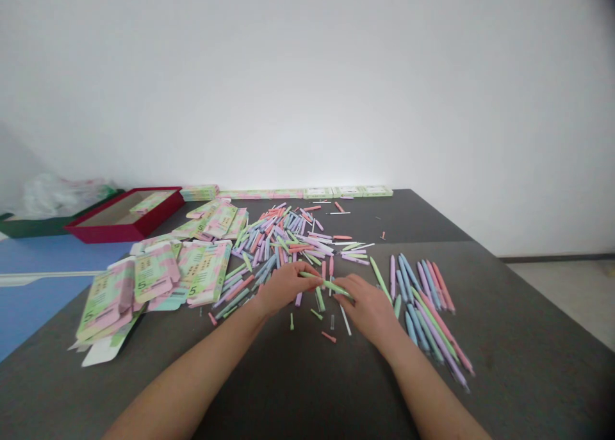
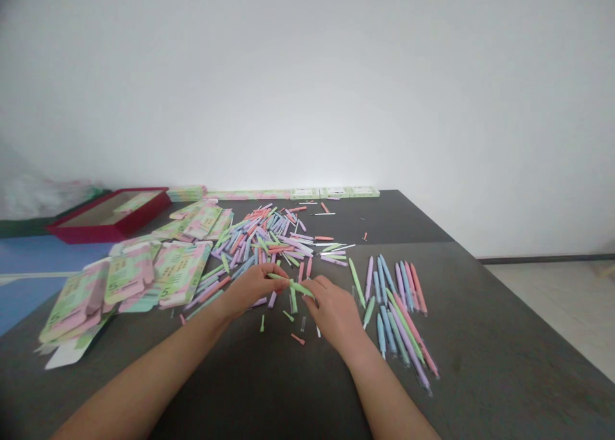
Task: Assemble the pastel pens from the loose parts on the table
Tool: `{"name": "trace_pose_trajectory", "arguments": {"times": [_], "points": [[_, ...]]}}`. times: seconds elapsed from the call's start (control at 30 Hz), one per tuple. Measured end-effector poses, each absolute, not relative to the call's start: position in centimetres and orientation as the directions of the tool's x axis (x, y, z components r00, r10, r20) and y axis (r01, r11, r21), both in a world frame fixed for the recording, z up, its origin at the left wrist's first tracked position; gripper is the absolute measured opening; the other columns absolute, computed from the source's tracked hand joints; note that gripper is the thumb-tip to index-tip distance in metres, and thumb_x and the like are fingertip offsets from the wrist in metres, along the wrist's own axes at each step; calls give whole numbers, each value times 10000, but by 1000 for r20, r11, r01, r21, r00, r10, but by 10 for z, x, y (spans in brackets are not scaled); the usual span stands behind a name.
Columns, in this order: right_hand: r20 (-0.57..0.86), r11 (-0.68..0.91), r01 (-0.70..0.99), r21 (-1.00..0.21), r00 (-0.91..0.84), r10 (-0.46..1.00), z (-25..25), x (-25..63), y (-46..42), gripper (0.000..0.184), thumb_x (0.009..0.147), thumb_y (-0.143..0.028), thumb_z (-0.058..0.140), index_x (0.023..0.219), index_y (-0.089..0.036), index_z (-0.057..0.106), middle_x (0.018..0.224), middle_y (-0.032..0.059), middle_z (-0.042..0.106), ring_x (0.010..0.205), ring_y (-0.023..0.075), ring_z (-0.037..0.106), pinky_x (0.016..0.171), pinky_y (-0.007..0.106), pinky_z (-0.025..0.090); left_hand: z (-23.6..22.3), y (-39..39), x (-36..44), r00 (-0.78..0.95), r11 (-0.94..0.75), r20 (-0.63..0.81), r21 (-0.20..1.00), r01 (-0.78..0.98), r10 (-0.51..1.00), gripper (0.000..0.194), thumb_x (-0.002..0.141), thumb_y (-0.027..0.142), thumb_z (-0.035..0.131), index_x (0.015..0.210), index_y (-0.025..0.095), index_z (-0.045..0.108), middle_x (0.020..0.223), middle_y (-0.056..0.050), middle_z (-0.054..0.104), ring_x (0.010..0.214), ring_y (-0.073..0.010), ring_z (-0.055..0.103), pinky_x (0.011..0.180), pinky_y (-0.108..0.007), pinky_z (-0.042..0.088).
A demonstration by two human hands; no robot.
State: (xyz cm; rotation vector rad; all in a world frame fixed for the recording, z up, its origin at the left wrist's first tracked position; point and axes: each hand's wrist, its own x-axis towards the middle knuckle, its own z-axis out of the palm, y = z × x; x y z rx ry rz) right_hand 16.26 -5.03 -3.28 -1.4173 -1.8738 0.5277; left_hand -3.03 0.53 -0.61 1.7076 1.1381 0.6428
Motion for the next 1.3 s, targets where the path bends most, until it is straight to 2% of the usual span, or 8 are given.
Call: {"name": "trace_pose_trajectory", "arguments": {"times": [0.2,0.4,0.6,0.77,0.93,1.1,1.23,1.3], "points": [[-36,114,407,-906,-343,938,-38,164,-53,425,910,-427,309,888,-164,642,462,-44,448,420,106,405,445,210,325,-4,7,-34,567,-141,-78,933,331,820,257,689,374,643,794,141,623,660,13,589,609,-111,519,567,-208,377],[270,297,700,-650,-153,951,-37,161,-50,288,793,-279,545,1069,-225,609,945,50,632,850,193,562,707,275,392,-6,4,-32,475,-182,-82,856,483,876,295,727,425,587,831,154,640,677,-3,622,628,-136,544,569,-223,373],[-13,211,539,-816,-381,924,-35,163,-52,341,897,-387,374,901,-181,647,529,-23,542,516,130,523,516,225,368,-4,4,-32,574,-210,-80,883,420,815,269,709,387,608,824,145,635,647,9,599,583,-115,522,550,-214,371],[248,294,722,-626,-173,953,-36,160,-50,248,788,-292,558,1017,-217,619,1003,59,639,905,205,578,728,279,404,-7,5,-31,483,-171,-73,881,442,872,303,712,418,593,825,142,643,658,-4,614,611,-129,541,557,-220,375],[-81,178,597,-782,-380,921,-36,160,-52,432,926,-404,253,911,-188,627,544,-9,577,457,133,523,501,240,381,-12,5,-30,533,-187,-80,884,428,843,300,701,402,601,835,137,643,660,-2,615,593,-123,537,547,-219,370],[166,241,717,-654,-175,970,-36,158,-52,253,802,-312,531,1018,-204,607,925,54,649,817,188,600,680,262,405,-12,5,-30,492,-169,-92,872,460,866,282,718,404,584,815,146,642,665,-2,626,608,-127,543,556,-219,369],[-55,174,575,-800,-358,932,-37,160,-51,393,919,-386,284,860,-186,618,568,-12,574,452,114,502,500,225,364,-11,4,-29,544,-162,-106,892,421,832,265,711,385,598,824,148,634,650,7,616,596,-117,535,557,-211,376],[-100,113,559,-821,-337,936,-36,160,-51,355,905,-406,320,914,-189,600,565,-27,565,409,101,463,472,219,344,-11,4,-30,548,-155,-119,890,428,828,280,703,395,605,831,147,636,652,7,614,578,-113,523,541,-210,371]]}}
